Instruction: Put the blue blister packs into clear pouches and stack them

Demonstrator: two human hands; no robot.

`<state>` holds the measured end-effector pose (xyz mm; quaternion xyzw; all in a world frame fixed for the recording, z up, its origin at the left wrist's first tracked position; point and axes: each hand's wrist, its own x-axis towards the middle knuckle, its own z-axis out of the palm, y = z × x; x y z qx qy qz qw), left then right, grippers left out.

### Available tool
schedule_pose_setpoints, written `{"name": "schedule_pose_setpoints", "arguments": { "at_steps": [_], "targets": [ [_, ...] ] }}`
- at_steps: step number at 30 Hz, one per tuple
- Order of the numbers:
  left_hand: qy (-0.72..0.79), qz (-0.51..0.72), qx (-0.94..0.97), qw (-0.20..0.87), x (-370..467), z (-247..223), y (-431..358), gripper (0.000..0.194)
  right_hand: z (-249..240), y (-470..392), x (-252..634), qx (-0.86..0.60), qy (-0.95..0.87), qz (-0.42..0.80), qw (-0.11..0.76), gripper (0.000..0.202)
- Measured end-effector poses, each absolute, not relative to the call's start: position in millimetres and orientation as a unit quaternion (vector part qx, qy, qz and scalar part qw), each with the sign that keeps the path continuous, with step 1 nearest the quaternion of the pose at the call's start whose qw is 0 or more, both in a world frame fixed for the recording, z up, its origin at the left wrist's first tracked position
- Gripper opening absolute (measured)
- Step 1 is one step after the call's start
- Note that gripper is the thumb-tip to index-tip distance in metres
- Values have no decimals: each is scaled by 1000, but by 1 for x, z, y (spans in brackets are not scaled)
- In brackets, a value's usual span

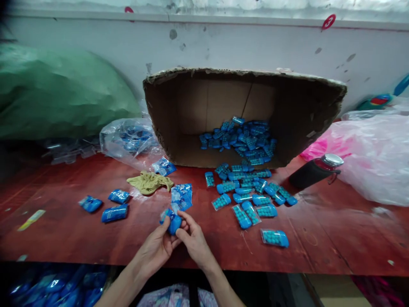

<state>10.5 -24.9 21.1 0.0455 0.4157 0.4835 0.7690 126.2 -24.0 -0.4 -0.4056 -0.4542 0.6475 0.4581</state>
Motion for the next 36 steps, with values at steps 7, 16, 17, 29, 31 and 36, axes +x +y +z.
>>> {"name": "schedule_pose_setpoints", "arguments": {
  "at_steps": [7, 16, 17, 29, 31, 36],
  "targets": [
    [441, 522, 16, 730, -21, 29, -13, 18, -3, -25, 123, -416, -492, 622, 445, 41],
    [486, 614, 36, 621, -79, 38, 1, 23, 6, 40, 134, -581, -768, 155, 221, 32],
    [497, 578, 49, 645, -68, 33, 0, 17, 4, 47, 131, -590, -775, 121, 189, 31],
    [568, 514, 179, 617, 7, -4, 1, 36, -2, 19, 129, -619, -756, 69, 201, 16],
    [555, 509, 206, 624, 9, -5, 4, 34, 3, 11, 128, -600, -752, 102, 252, 18],
    [526, 486, 227, 660, 6, -5, 9, 26, 4, 11, 130, -561, -627, 355, 407, 35]
  ]
}}
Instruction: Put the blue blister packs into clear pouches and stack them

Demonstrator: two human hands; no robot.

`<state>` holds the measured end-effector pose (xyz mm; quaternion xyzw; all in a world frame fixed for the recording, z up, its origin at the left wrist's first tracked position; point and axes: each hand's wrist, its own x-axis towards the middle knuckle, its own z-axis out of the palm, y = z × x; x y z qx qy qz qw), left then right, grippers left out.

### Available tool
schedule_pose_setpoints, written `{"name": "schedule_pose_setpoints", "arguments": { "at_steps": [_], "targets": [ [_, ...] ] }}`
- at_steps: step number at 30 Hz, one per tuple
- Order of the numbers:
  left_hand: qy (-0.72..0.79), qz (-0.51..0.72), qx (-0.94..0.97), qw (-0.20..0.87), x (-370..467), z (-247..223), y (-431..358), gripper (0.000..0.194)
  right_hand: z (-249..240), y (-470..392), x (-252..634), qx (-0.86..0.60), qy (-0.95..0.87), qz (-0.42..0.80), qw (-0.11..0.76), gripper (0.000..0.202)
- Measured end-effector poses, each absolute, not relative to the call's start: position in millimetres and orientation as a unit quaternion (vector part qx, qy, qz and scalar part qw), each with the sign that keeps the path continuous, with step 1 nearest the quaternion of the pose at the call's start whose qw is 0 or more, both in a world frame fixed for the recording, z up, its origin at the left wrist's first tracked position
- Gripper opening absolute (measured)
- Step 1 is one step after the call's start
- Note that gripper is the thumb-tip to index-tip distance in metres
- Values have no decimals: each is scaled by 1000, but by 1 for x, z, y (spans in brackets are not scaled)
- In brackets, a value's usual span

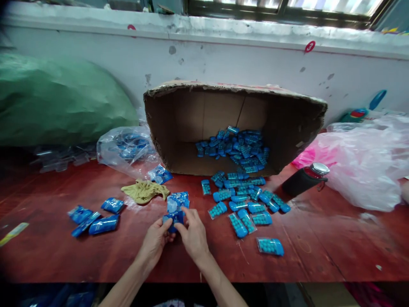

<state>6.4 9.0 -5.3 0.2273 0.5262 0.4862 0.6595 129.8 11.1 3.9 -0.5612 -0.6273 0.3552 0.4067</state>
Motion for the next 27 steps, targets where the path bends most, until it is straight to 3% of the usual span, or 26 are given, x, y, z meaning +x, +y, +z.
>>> {"name": "schedule_pose_setpoints", "arguments": {
  "at_steps": [2, 5, 12, 20, 27],
  "targets": [
    [520, 474, 235, 670, 4, -5, 10, 26, 0, 18, 132, -531, -524, 504, 436, 40],
    [526, 469, 247, 665, 1, -7, 10, 26, -5, 25, 131, -480, -456, 619, 422, 22],
    [525, 483, 251, 655, 2, -9, 13, 25, -13, 21, 123, -506, -458, 584, 440, 16],
    [512, 484, 251, 664, 11, 1, 15, 26, -9, 12, 118, -547, -479, 501, 470, 25],
    [523, 437, 285, 674, 8, 3, 15, 27, -2, 6, 120, -527, -475, 514, 482, 24]
  ]
}}
